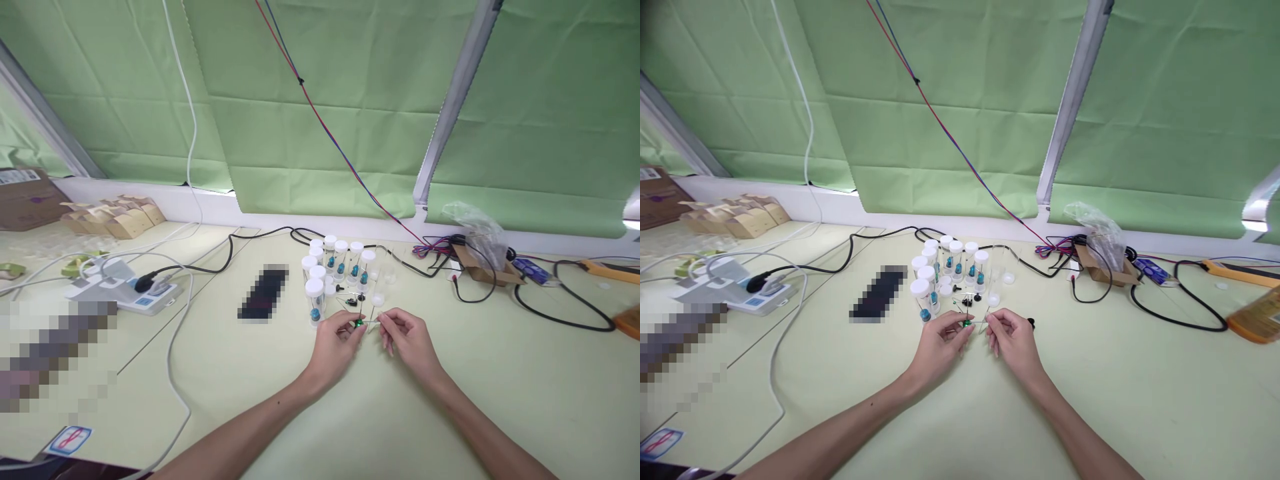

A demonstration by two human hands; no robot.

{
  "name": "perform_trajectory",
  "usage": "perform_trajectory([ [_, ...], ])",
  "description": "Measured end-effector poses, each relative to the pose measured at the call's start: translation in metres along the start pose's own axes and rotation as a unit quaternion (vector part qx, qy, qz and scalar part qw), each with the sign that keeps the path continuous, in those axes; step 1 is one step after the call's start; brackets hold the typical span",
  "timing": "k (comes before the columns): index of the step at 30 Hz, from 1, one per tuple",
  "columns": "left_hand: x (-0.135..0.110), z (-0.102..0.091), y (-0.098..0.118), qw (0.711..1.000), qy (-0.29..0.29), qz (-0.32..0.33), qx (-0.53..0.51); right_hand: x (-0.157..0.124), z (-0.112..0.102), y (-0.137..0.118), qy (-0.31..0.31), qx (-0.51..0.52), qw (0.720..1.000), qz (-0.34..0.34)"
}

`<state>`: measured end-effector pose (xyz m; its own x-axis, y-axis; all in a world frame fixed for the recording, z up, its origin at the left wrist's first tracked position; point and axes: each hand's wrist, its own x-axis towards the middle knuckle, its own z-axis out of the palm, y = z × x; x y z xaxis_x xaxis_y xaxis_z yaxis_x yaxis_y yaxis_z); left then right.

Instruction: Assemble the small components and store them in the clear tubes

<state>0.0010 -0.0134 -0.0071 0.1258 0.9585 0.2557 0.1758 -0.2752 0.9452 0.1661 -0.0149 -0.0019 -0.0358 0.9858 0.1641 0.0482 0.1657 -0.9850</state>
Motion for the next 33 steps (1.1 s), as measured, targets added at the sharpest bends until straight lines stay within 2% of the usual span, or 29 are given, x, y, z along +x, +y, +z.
perform_trajectory([
  [6, 0.001, 0.001, 0.000, 1.000, 0.004, -0.013, -0.016, 0.002, -0.001, 0.002, 0.003, -0.005, 1.000, -0.009],
  [10, 0.003, 0.000, 0.000, 0.997, 0.006, -0.048, -0.053, 0.002, -0.004, -0.001, 0.023, -0.021, 0.999, -0.010],
  [17, 0.003, -0.002, 0.000, 0.996, -0.003, -0.065, -0.054, 0.001, -0.009, -0.001, 0.062, -0.142, 0.988, -0.023],
  [25, 0.003, -0.001, 0.000, 0.996, -0.011, -0.068, -0.054, 0.004, -0.009, 0.011, 0.024, -0.307, 0.945, -0.106],
  [33, 0.002, -0.001, -0.004, 0.996, -0.022, -0.070, -0.055, 0.004, -0.010, 0.015, -0.026, -0.370, 0.922, -0.111],
])
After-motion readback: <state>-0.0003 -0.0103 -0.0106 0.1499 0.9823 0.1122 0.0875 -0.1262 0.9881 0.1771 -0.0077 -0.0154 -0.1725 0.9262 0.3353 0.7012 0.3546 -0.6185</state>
